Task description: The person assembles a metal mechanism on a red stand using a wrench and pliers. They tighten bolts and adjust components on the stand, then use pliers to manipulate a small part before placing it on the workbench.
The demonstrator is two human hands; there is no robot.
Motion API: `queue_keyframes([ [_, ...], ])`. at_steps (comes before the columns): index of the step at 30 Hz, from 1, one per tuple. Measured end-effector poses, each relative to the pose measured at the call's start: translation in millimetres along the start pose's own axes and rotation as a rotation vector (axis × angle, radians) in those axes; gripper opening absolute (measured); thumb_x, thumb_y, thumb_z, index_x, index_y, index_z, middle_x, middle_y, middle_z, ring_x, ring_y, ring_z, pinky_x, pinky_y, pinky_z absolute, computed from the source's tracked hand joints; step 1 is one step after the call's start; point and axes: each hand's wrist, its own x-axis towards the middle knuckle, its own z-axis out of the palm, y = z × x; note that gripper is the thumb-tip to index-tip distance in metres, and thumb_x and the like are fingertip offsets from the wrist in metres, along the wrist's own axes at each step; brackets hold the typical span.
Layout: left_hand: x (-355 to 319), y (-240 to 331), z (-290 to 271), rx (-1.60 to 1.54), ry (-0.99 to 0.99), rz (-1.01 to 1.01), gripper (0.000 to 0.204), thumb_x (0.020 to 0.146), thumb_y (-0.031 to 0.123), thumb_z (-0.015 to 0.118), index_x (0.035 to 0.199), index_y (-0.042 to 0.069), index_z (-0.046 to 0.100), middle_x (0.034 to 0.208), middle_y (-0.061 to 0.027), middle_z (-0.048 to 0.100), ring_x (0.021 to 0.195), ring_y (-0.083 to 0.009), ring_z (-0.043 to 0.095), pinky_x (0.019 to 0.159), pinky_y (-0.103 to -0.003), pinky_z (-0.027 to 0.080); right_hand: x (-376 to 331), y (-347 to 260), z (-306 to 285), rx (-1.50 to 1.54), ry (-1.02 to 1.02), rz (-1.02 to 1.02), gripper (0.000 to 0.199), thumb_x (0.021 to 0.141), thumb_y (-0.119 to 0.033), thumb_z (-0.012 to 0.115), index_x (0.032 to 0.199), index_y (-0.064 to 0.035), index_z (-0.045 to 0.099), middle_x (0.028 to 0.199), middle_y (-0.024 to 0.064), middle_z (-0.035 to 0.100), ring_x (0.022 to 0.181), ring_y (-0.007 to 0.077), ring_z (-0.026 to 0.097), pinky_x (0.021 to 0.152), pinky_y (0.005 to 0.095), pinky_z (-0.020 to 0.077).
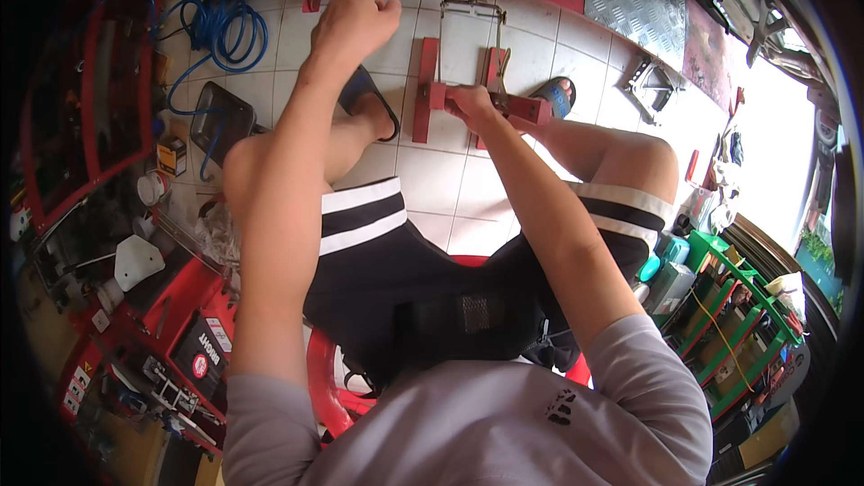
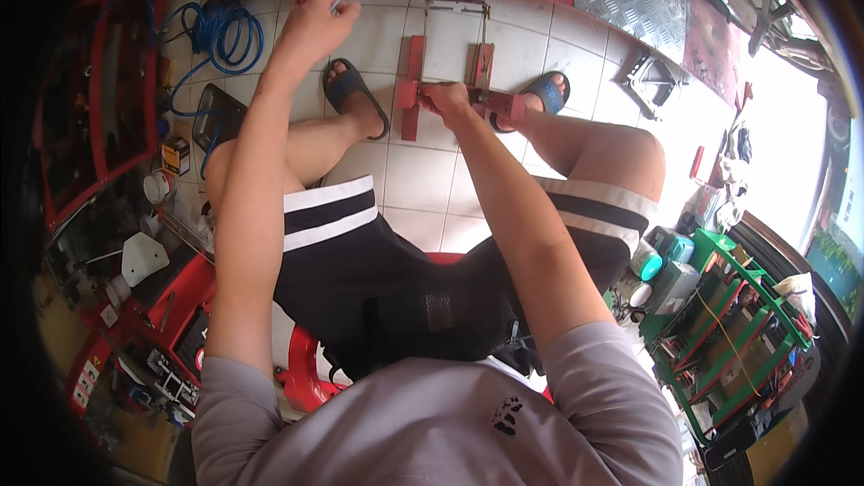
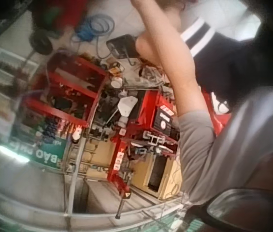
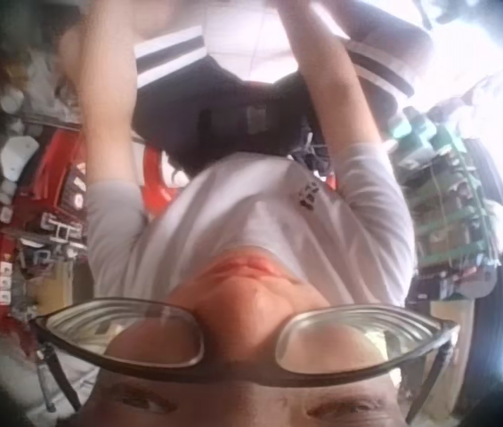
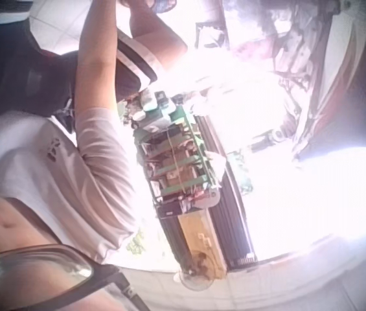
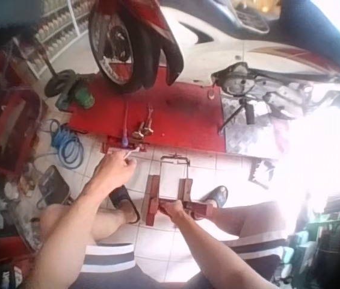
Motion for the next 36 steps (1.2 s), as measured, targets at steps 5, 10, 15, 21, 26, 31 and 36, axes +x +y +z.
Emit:
queue_keyframes([
  [5,-4.2,14.4,7.8,0.016,-0.147,-0.023,0.039,0.085,0.037,0.052,0.102,0.003,0.061,0.099,-0.0179,0.066,0.099,-0.0348,0.061,0.087,-0.045,0.047,10.2,5.2,-11.7,-0.106,-0.006,-0.042,0.007,0.08,-0.004,0.064,0.082,0.0032,0.064,0.071,0.009,0.063,0.054,0.0144,0.058,0.048,0.0243,0.0482],
  [10,-8.8,14.3,10.9,0.059,-0.084,0.083,0.033,0.084,0.032,0.054,0.092,0.001,0.063,0.084,-0.019,0.066,0.085,-0.036,0.064,0.077,-0.044,0.049,18.4,9.3,-24.9,0.021,-0.261,-0.002,0.023,0.09,-0.01,0.052,0.106,0.0063,0.055,0.095,0.0096,0.062,0.084,0.0193,0.063,0.074,0.031,0.054],
  [15,-9.3,17.2,6.5,0.058,-0.106,0.077,0.032,0.083,0.03,0.054,0.092,0.0,0.063,0.089,-0.0191,0.066,0.088,-0.0364,0.063,0.08,-0.044,0.049,26.7,15.3,-27.9,0.018,-0.252,-0.009,0.025,0.09,-0.008,0.052,0.11,0.0073,0.052,0.101,0.0116,0.061,0.091,0.0215,0.063,0.08,0.033,0.0542],
  [21,-12.2,21.1,5.7,0.061,-0.107,0.1,0.032,0.084,0.03,0.055,0.091,0.0,0.064,0.088,-0.0202,0.066,0.088,-0.037,0.063,0.079,-0.045,0.05,23.5,26.8,-35.7,-0.126,-0.277,-0.215,0.019,0.087,-0.003,0.058,0.104,0.004,0.057,0.1,0.01,0.062,0.091,0.02,0.063,0.081,0.0309,0.0529],
  [26,-12.8,21.2,7.3,0.071,-0.097,0.127,0.033,0.084,0.03,0.056,0.088,-0.001,0.064,0.087,-0.0215,0.066,0.088,-0.0376,0.064,0.077,-0.045,0.052,14.1,20.7,-32.5,0.016,-0.313,-0.133,0.011,0.084,-0.001,0.06,0.095,-0.0012,0.058,0.093,0.007,0.062,0.086,0.017,0.062,0.078,0.0286,0.0512],
  [31,-10.2,18.0,6.9,0.087,-0.137,0.113,0.034,0.085,0.031,0.055,0.093,-0.001,0.064,0.093,-0.0215,0.066,0.092,-0.0366,0.063,0.08,-0.045,0.051,12.4,10.8,-35.1,-0.016,-0.392,-0.159,0.006,0.082,-0.001,0.063,0.085,-0.0029,0.058,0.081,0.0049,0.06,0.074,0.0141,0.059,0.068,0.025,0.0486],
  [36,-3.6,4.0,9.3,0.093,-0.111,0.083,0.037,0.083,0.034,0.053,0.095,0.001,0.063,0.078,-0.0176,0.067,0.072,-0.0301,0.067,0.071,-0.04,0.051,19.1,8.3,-37.9,0.009,-0.294,-0.187,0.004,0.082,-0.002,0.061,0.08,-0.0019,0.057,0.073,0.0038,0.058,0.066,0.0123,0.057,0.06,0.0239,0.0452],
])
